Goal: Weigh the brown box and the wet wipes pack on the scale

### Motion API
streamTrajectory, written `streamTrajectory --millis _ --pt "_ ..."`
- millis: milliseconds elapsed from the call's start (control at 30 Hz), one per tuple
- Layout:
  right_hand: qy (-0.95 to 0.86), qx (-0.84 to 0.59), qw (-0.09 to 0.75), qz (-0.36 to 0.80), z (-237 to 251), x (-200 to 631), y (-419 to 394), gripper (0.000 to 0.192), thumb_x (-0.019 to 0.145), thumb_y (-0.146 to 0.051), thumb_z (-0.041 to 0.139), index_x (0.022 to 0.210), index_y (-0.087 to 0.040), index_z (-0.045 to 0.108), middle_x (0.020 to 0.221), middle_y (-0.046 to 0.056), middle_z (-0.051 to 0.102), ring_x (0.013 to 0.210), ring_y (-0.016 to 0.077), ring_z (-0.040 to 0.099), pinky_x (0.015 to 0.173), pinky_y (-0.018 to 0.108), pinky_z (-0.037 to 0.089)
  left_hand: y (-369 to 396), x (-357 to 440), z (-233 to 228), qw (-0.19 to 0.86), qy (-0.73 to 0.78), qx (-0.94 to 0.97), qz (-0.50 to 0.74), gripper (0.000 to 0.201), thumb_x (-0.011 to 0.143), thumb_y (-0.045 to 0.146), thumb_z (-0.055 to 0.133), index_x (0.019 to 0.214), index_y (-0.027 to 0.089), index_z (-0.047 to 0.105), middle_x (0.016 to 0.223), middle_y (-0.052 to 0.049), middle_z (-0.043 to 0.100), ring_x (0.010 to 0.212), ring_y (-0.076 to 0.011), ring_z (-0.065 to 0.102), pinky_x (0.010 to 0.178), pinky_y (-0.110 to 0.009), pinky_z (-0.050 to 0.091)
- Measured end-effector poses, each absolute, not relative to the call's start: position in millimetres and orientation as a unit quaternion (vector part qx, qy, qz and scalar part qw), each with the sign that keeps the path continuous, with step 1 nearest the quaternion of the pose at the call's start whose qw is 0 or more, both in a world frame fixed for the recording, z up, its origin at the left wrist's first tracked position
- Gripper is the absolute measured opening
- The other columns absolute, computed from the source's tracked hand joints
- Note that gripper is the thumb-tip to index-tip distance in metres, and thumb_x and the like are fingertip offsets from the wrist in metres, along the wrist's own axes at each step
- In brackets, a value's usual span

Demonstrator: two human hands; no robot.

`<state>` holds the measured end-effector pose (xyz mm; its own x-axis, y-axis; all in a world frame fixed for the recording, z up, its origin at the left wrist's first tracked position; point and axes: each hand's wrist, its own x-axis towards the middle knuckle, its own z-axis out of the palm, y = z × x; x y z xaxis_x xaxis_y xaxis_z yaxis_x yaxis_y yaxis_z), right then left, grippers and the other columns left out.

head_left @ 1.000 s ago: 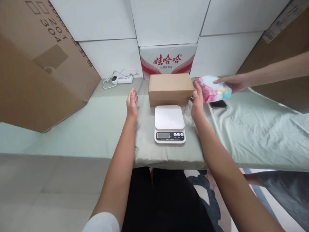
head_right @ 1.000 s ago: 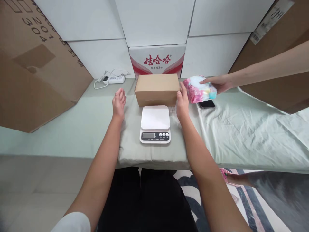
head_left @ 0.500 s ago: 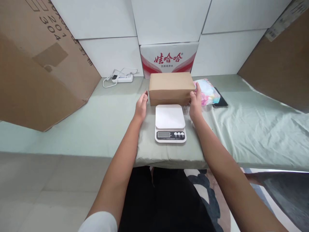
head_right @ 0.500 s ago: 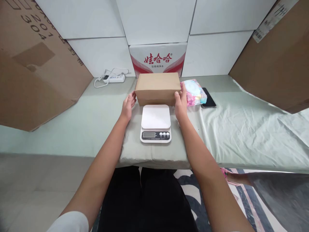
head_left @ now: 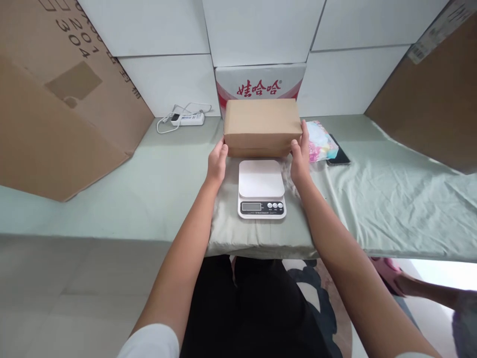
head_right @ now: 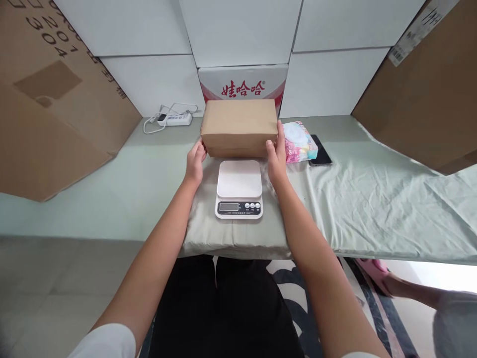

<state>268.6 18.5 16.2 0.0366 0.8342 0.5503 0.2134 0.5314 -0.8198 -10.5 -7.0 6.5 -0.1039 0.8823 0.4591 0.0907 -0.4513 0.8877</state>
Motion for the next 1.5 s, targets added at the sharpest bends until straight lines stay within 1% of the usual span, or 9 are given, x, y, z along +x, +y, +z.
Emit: streamTrajectory --millis 167,267,433,567,700,900,1133,1333,1500 --pt "-0.652 -0.399 0.616 0.188 40.9 268.0 -9.3 0.101 0.093 -0.09 0.041 0.175 -0.033 0.025 0.187 0.003 0.019 0.175 0.0344 0.009 0.141 0.062 0.02 -38.3 -4.8 22.7 0.278 0.392 0.597 0.643 0.08 0.1 0.078 0.049 0.157 0.022 0.061 0.164 -0.013 0.063 0.16 -0.0351 0.051 0.131 -0.047 0.043" --pt "-0.654 -0.412 0.612 0.169 45.6 271.5 -30.3 0.1 0.094 -0.089 0.038 0.176 -0.034 0.022 0.187 0.003 0.019 0.175 0.0355 0.009 0.14 0.065 0.021 -62.7 -1.8 23.0 0.278 0.388 0.596 0.646 0.085 0.099 0.079 0.05 0.159 0.02 0.059 0.164 -0.014 0.062 0.16 -0.0358 0.051 0.132 -0.048 0.042" --pt "-0.653 -0.424 0.6 0.181 32.7 279.8 -62.7 0.093 0.098 -0.082 0.042 0.176 -0.037 0.022 0.186 0.006 0.024 0.172 0.037 0.024 0.135 0.068 0.031 -96.0 0.6 16.6 0.292 0.405 0.579 0.645 0.086 0.098 0.079 0.051 0.158 0.019 0.061 0.164 -0.015 0.061 0.16 -0.0372 0.049 0.133 -0.049 0.043" --pt "-0.655 -0.419 0.596 0.198 19.5 285.3 -83.6 0.086 0.101 -0.076 0.044 0.175 -0.038 0.024 0.183 0.007 0.031 0.17 0.0357 0.028 0.132 0.066 0.036 -115.8 2.4 11.4 0.301 0.417 0.573 0.638 0.086 0.098 0.079 0.051 0.158 0.019 0.061 0.164 -0.016 0.062 0.16 -0.0375 0.05 0.132 -0.05 0.043" --pt "-0.648 -0.432 0.594 0.204 15.4 286.6 -95.5 0.085 0.101 -0.075 0.045 0.175 -0.038 0.026 0.182 0.008 0.032 0.167 0.0371 0.034 0.129 0.064 0.041 -130.4 4.5 7.9 0.308 0.421 0.569 0.636 0.082 0.102 0.075 0.048 0.162 0.02 0.057 0.166 -0.015 0.059 0.159 -0.0366 0.051 0.132 -0.051 0.043" --pt "-0.647 -0.432 0.597 0.193 20.0 284.0 -97.9 0.083 0.101 -0.076 0.043 0.174 -0.037 0.031 0.181 0.01 0.035 0.161 0.0375 0.044 0.129 0.064 0.04 -134.7 6.9 6.1 0.32 0.414 0.557 0.644 0.079 0.101 0.074 0.052 0.16 0.02 0.059 0.165 -0.018 0.059 0.159 -0.0376 0.051 0.132 -0.053 0.044" --pt "-0.647 -0.432 0.598 0.194 18.5 285.1 -95.6 0.083 0.101 -0.076 0.044 0.173 -0.037 0.032 0.179 0.009 0.038 0.168 0.0362 0.031 0.132 0.066 0.036 -131.5 7.5 5.5 0.321 0.411 0.559 0.645 0.076 0.101 0.073 0.052 0.157 0.022 0.061 0.166 -0.016 0.06 0.16 -0.0366 0.051 0.132 -0.052 0.043" --pt "-0.645 -0.424 0.605 0.195 17.6 284.2 -93.6 0.083 0.1 -0.076 0.044 0.173 -0.037 0.032 0.177 0.01 0.041 0.167 0.0372 0.034 0.128 0.065 0.042 -131.8 5.7 4.5 0.323 0.417 0.561 0.638 0.078 0.1 0.075 0.051 0.157 0.022 0.061 0.165 -0.015 0.061 0.161 -0.0374 0.048 0.133 -0.053 0.042" --pt "-0.64 -0.426 0.614 0.18 19.5 284.0 -95.1 0.079 0.101 -0.074 0.045 0.17 -0.037 0.038 0.173 0.009 0.046 0.167 0.0371 0.033 0.13 0.067 0.038 -132.8 4.8 4.1 0.319 0.41 0.569 0.638 0.078 0.1 0.076 0.053 0.156 0.022 0.062 0.162 -0.016 0.063 0.161 -0.0381 0.049 0.133 -0.054 0.043"
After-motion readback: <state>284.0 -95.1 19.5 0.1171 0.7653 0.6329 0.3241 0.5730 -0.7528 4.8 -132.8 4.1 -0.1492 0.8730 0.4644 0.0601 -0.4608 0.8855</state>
